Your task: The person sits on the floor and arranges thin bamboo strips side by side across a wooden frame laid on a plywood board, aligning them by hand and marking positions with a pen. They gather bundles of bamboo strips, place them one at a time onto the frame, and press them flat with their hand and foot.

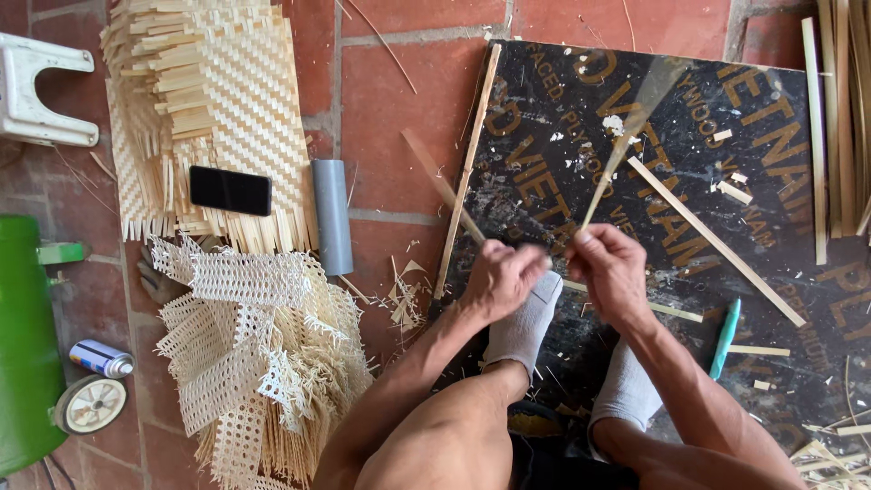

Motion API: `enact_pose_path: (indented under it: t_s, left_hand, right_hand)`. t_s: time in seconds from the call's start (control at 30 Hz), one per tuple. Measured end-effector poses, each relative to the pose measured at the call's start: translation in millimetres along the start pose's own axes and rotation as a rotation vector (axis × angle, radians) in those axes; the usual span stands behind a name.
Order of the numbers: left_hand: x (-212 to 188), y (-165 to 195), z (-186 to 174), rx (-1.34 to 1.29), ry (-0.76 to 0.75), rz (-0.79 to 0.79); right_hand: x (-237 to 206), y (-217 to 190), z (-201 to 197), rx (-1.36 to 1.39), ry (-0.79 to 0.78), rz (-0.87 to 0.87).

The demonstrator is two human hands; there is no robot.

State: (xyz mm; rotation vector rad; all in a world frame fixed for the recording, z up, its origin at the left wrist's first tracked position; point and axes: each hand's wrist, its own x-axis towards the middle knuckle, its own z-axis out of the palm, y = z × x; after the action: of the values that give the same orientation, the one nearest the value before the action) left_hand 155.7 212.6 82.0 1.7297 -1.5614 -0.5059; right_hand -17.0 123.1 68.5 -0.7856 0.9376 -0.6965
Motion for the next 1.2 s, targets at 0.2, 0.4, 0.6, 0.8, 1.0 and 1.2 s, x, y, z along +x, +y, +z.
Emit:
enact_pose_path:
  t_s: [0.2, 0.4, 0.6, 0.8, 1.0, 1.2]
  left_hand:
    - [-13, -25, -26, 0.093, 0.015, 0.179]
    - [-16, -78, -106, 0.309, -0.03, 0.271]
    - [-37, -119, -109, 0.433, -0.156, 0.257]
    - [-45, -94, -98, -0.214, 0.136, -0.328]
    - [0, -29, -161, -1.254, 0.756, 0.099]
    - [18, 24, -203, -1.42, 0.78, 0.165]
  right_hand:
    - [16, -10, -32, 0.073, 0.287, -0.247]
    - [37, -50, -69, 0.004, 0.359, -0.207]
    - [54, -21, -45, 0.022, 0.109, -0.202]
    - [49, 2, -31, -0.14, 0.033, -0.002]
    - [46, -9, -24, -0.391, -0.017, 0.034]
    - [61, -28, 11, -0.536, -0.051, 0.053]
